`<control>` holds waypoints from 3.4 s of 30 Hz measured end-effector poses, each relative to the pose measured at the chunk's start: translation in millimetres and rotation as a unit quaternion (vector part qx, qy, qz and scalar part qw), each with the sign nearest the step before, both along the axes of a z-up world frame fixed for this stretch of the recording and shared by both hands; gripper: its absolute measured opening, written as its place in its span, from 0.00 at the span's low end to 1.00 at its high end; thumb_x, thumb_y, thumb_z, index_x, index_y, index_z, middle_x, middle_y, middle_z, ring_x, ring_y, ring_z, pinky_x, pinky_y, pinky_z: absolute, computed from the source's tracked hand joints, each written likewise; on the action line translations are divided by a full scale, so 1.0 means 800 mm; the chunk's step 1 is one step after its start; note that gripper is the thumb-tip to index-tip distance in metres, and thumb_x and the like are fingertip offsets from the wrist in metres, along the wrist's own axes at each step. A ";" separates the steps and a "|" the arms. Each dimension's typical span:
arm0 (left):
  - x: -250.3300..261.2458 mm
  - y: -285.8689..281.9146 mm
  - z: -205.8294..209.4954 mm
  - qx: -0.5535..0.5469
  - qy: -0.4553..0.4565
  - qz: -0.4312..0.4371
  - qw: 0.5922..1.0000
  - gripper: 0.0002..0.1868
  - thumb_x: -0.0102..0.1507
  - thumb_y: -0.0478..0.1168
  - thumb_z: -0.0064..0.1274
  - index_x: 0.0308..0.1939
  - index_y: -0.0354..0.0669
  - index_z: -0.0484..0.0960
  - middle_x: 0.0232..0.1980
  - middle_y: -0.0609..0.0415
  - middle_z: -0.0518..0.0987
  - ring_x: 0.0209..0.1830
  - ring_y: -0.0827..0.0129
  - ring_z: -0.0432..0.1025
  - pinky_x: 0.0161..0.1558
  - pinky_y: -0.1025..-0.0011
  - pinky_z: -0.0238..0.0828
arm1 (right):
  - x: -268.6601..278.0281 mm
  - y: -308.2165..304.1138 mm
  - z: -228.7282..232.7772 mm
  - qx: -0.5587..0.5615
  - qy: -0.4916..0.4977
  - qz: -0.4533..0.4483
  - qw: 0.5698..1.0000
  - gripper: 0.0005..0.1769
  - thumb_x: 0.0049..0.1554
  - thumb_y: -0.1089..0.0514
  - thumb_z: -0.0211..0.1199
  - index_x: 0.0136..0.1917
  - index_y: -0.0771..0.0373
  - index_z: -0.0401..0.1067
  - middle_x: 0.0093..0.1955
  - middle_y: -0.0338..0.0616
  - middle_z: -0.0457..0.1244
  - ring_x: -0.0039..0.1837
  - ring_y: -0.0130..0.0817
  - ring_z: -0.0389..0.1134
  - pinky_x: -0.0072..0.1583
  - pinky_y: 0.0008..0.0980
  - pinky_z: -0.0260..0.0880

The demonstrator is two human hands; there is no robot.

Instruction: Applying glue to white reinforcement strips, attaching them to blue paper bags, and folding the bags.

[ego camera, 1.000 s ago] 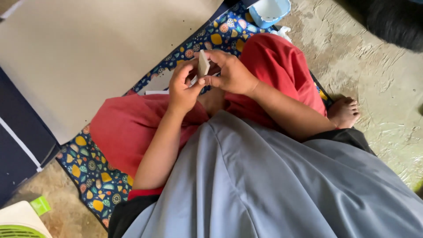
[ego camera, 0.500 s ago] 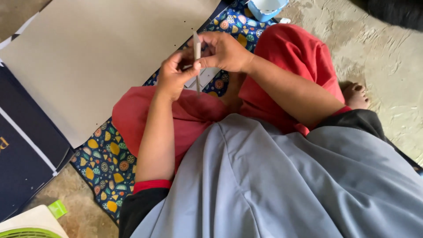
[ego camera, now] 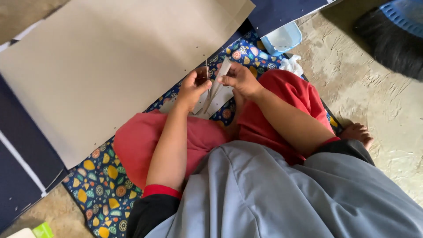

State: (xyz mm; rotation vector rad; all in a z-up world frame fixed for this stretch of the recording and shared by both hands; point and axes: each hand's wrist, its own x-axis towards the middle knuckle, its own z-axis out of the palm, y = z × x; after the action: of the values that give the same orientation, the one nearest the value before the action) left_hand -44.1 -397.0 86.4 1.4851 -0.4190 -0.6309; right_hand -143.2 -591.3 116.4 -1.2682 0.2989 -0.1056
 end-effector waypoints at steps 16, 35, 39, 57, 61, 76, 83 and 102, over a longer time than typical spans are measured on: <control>0.003 -0.014 0.013 -0.009 0.051 -0.015 0.999 0.28 0.62 0.40 0.71 0.62 0.41 0.76 0.50 0.46 0.80 0.49 0.55 0.79 0.48 0.57 0.82 | 0.036 -0.012 0.006 0.026 0.067 0.032 0.997 0.22 0.50 0.60 0.82 0.56 0.65 0.78 0.43 0.43 0.68 0.45 0.26 0.73 0.49 0.26 0.79; 0.054 0.032 0.026 -0.161 0.078 0.221 0.959 0.27 0.68 0.33 0.53 0.70 0.36 0.63 0.62 0.44 0.73 0.57 0.63 0.73 0.60 0.68 0.72 | 0.027 -0.037 -0.006 -0.303 -0.023 0.086 0.949 0.26 0.53 0.54 0.77 0.59 0.67 0.72 0.54 0.46 0.63 0.54 0.38 0.64 0.57 0.35 0.65; 0.041 0.019 0.021 -0.148 0.046 0.143 0.978 0.27 0.67 0.26 0.50 0.69 0.39 0.65 0.64 0.44 0.72 0.61 0.60 0.69 0.65 0.62 0.70 | 0.017 -0.004 -0.006 -0.349 -0.080 0.254 0.898 0.43 0.44 0.38 0.78 0.67 0.59 0.73 0.66 0.49 0.62 0.66 0.48 0.62 0.67 0.44 0.62; 0.027 0.016 -0.019 -0.055 -0.054 0.113 0.991 0.30 0.66 0.37 0.68 0.69 0.40 0.70 0.57 0.37 0.77 0.56 0.45 0.77 0.54 0.51 0.79 | 0.026 -0.017 -0.039 -0.207 0.025 0.120 0.970 0.31 0.51 0.52 0.82 0.65 0.58 0.73 0.42 0.39 0.69 0.42 0.29 0.70 0.49 0.29 0.73; 0.010 0.006 -0.017 0.012 -0.036 0.042 0.998 0.34 0.62 0.32 0.69 0.68 0.37 0.69 0.53 0.30 0.78 0.51 0.37 0.79 0.48 0.51 0.81 | 0.028 -0.012 -0.038 -0.190 0.028 0.125 0.973 0.33 0.50 0.50 0.83 0.65 0.60 0.73 0.43 0.40 0.70 0.43 0.30 0.71 0.48 0.28 0.73; 0.009 0.002 -0.024 -0.022 0.099 -0.020 0.995 0.33 0.63 0.39 0.70 0.69 0.47 0.73 0.50 0.44 0.82 0.45 0.60 0.79 0.42 0.69 0.81 | 0.023 -0.004 -0.030 -0.232 0.006 0.169 0.958 0.41 0.46 0.54 0.85 0.69 0.63 0.71 0.47 0.46 0.71 0.48 0.38 0.74 0.54 0.36 0.76; 0.003 -0.003 0.004 -0.031 0.117 -0.003 0.993 0.36 0.57 0.33 0.74 0.67 0.45 0.73 0.45 0.44 0.82 0.42 0.58 0.77 0.45 0.64 0.78 | 0.021 0.001 -0.018 -0.278 -0.011 0.147 0.949 0.45 0.46 0.50 0.86 0.68 0.72 0.69 0.45 0.49 0.70 0.45 0.39 0.74 0.52 0.38 0.75; 0.011 0.002 0.000 -0.001 0.114 0.025 0.993 0.39 0.57 0.25 0.53 0.73 0.47 0.65 0.45 0.41 0.80 0.39 0.62 0.76 0.31 0.73 0.74 | 0.022 -0.014 -0.033 -0.308 0.031 0.137 0.941 0.39 0.47 0.47 0.85 0.65 0.63 0.74 0.43 0.45 0.70 0.43 0.40 0.73 0.48 0.37 0.75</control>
State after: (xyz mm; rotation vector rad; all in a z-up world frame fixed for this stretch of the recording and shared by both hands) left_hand -35.7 -395.4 86.6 1.3980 -0.2057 -0.7511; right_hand -125.4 -602.4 89.7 -1.9274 0.1397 0.0893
